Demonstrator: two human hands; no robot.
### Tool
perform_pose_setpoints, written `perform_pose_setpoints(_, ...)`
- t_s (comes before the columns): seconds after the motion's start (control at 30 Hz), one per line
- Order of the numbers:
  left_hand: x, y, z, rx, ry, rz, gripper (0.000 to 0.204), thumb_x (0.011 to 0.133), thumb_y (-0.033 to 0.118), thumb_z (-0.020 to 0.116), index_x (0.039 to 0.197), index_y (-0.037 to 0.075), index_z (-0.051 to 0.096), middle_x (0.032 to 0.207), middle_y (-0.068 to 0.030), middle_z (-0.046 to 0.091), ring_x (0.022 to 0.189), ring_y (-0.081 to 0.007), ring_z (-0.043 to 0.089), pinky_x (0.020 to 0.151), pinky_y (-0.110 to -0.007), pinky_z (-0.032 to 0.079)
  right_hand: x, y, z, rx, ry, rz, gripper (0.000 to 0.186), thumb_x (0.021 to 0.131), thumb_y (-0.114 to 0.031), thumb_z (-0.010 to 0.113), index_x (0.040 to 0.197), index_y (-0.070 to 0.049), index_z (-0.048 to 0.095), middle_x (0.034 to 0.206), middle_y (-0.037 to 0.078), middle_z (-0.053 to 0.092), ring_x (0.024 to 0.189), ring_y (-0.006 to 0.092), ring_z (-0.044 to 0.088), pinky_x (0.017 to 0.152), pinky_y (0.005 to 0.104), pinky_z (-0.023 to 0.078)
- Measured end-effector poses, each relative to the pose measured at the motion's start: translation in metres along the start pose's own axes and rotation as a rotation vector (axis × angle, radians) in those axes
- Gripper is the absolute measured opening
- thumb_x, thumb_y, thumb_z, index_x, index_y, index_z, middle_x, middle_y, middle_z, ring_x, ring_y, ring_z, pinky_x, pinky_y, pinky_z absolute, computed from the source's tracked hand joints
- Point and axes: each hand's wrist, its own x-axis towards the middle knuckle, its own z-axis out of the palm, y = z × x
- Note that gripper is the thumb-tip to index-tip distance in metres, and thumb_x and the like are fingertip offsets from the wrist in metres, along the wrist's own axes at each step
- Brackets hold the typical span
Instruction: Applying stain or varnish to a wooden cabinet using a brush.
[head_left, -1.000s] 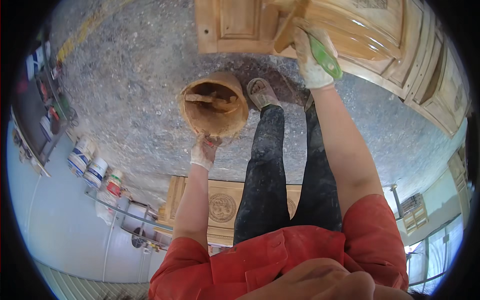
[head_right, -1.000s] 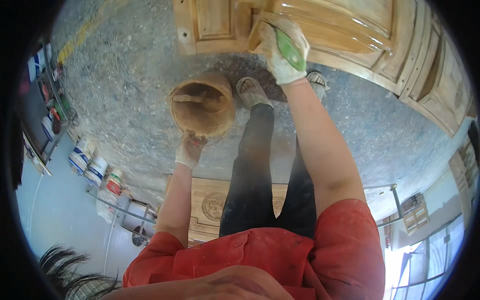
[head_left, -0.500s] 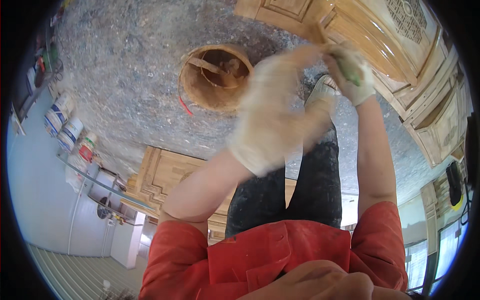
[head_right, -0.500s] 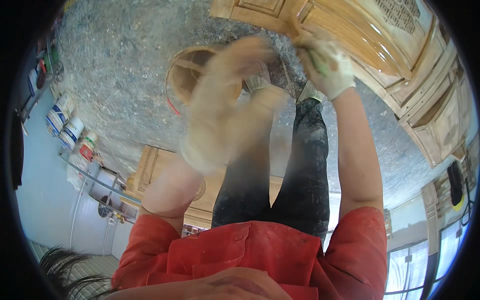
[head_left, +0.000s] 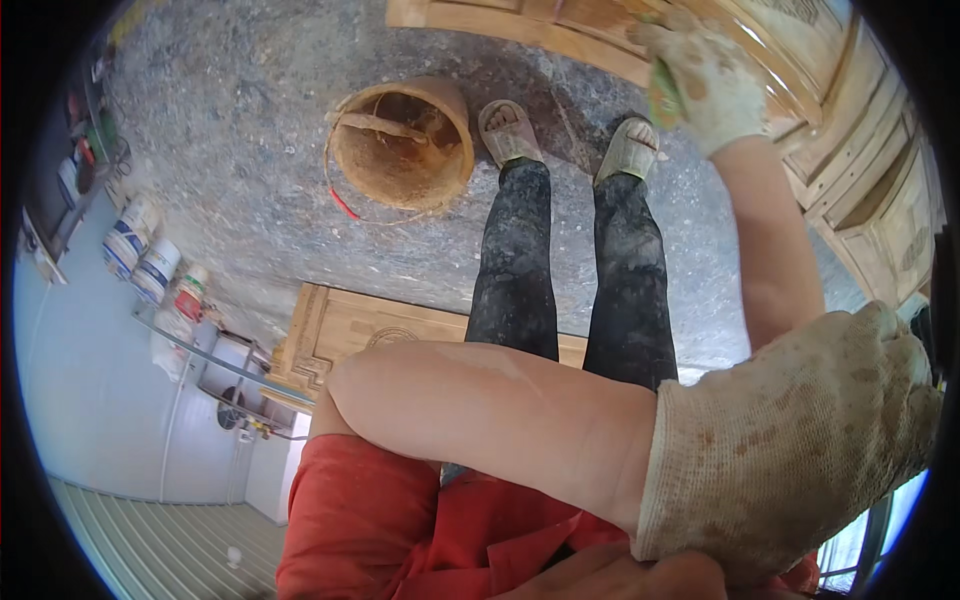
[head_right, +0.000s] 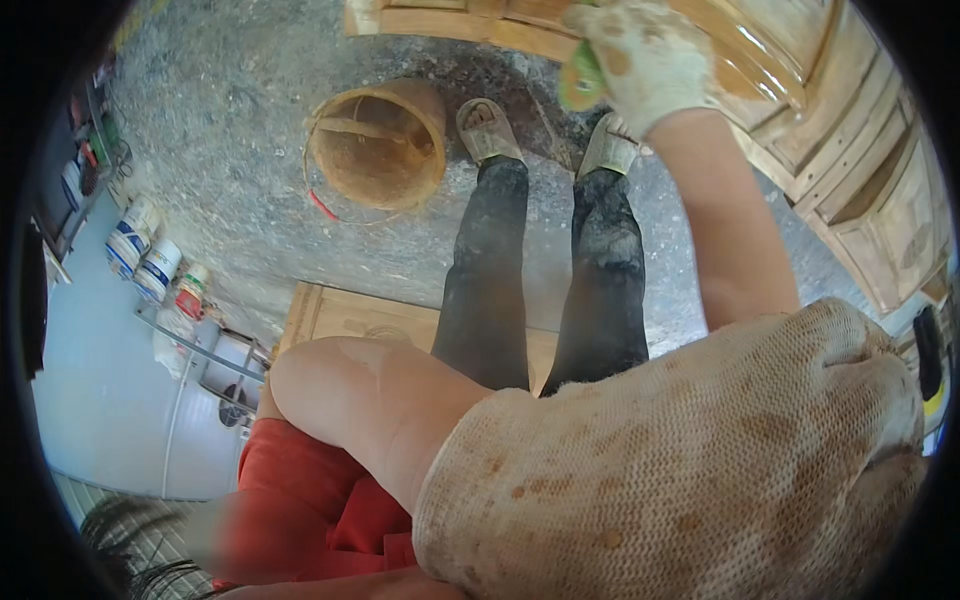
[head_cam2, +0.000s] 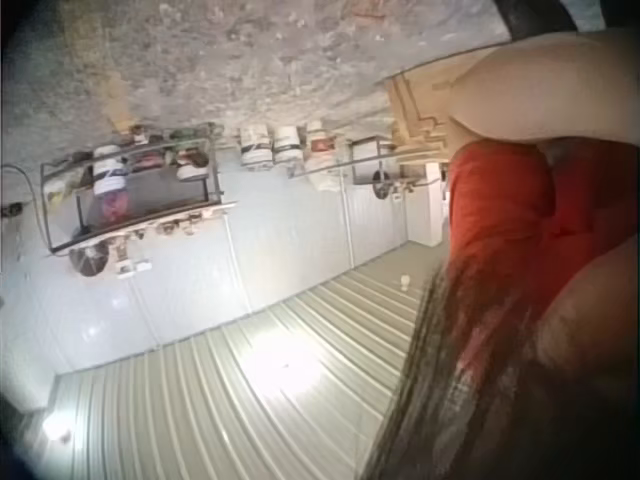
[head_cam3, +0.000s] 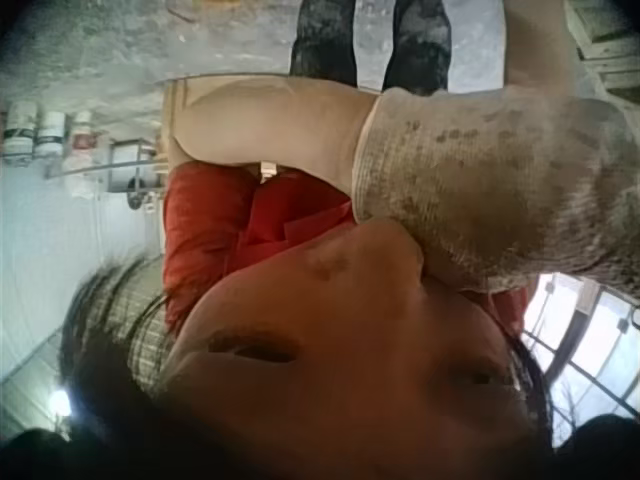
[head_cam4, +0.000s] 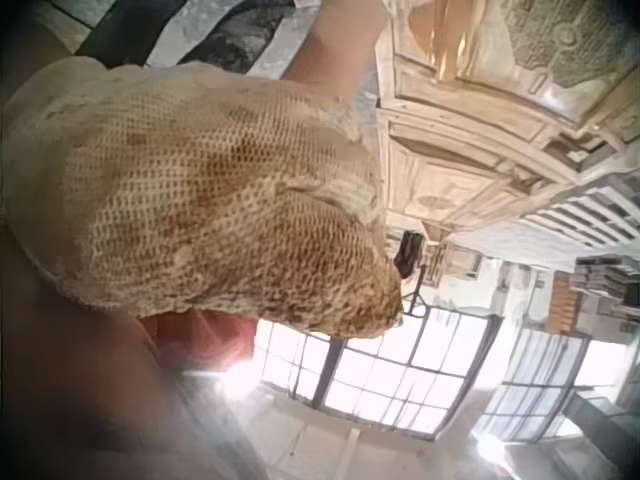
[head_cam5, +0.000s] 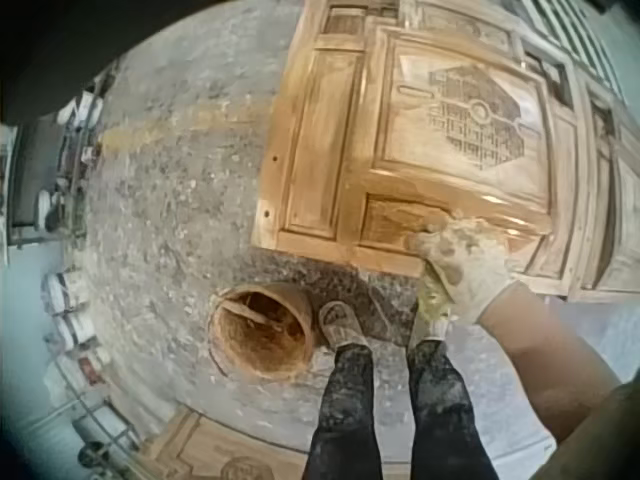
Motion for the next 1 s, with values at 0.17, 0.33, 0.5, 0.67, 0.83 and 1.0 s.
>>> perform_pose_setpoints(0.17,0.009,-0.002,0.026,0.026,-0.049,-0.043,0.061,0.066,0.004,0.068,0.123,-0.003,0.047,0.117,-0.0187,0.055,0.107,-0.028,0.055,0.091,-0.035,0.045,-0.089,0.064,-0.052,0.121,-0.239,0.334,0.022,0.086,-0.015,0.054,0.104,-0.016,0.066,0.103,-0.001,0.063,0.089,0.0234,0.06,0.077,0.0348,0.048)
perform_pose_setpoints(0.33,0.012,-0.004,0.059,0.033,-0.11,-0.06,0.065,0.066,0.005,0.069,0.125,-0.003,0.045,0.119,-0.0184,0.054,0.107,-0.0279,0.054,0.09,-0.035,0.046,-0.188,0.107,-0.03,0.36,-0.068,0.632,0.015,0.083,-0.008,0.06,0.096,-0.008,0.067,0.096,0.006,0.065,0.081,0.0209,0.062,0.073,0.0298,0.051)
perform_pose_setpoints(0.5,0.006,-0.014,0.076,0.092,-0.142,-0.12,0.068,0.066,0.006,0.071,0.127,-0.004,0.043,0.122,-0.0182,0.052,0.107,-0.0277,0.054,0.089,-0.034,0.047,-0.226,0.056,0.031,0.965,0.194,1.111,0.02,0.085,-0.006,0.06,0.104,-0.004,0.061,0.087,0.01,0.065,0.074,0.0219,0.063,0.068,0.0294,0.052)
perform_pose_setpoints(0.67,0.006,-0.028,0.041,0.173,-0.144,-0.167,0.071,0.066,0.007,0.072,0.129,-0.004,0.04,0.124,-0.018,0.051,0.107,-0.0275,0.054,0.088,-0.034,0.047,-0.146,0.01,0.04,1.61,0.906,1.673,0.007,0.086,-0.007,0.061,0.092,-0.002,0.061,0.084,0.01,0.063,0.067,0.0225,0.061,0.056,0.028,0.047)
perform_pose_setpoints(0.83,-0.004,-0.013,0.013,0.078,-0.079,-0.171,0.065,0.069,0.004,0.069,0.128,-0.003,0.041,0.116,-0.0153,0.052,0.098,-0.0245,0.054,0.084,-0.032,0.047,-0.023,-0.084,0.045,1.83,1.105,1.526,0.016,0.084,-0.005,0.063,0.096,-0.002,0.054,0.079,0.013,0.061,0.063,0.0236,0.063,0.054,0.0295,0.051)
perform_pose_setpoints(1.0,-0.019,-0.005,-0.017,-0.058,0.026,-0.131,0.058,0.073,0.002,0.065,0.126,-0.002,0.042,0.106,-0.012,0.053,0.087,-0.0207,0.053,0.078,-0.029,0.047,0.045,-0.153,0.048,2.118,0.78,1.419,0.026,0.083,-0.008,0.064,0.104,0.003,0.054,0.074,0.015,0.061,0.061,0.0234,0.063,0.054,0.0277,0.053)
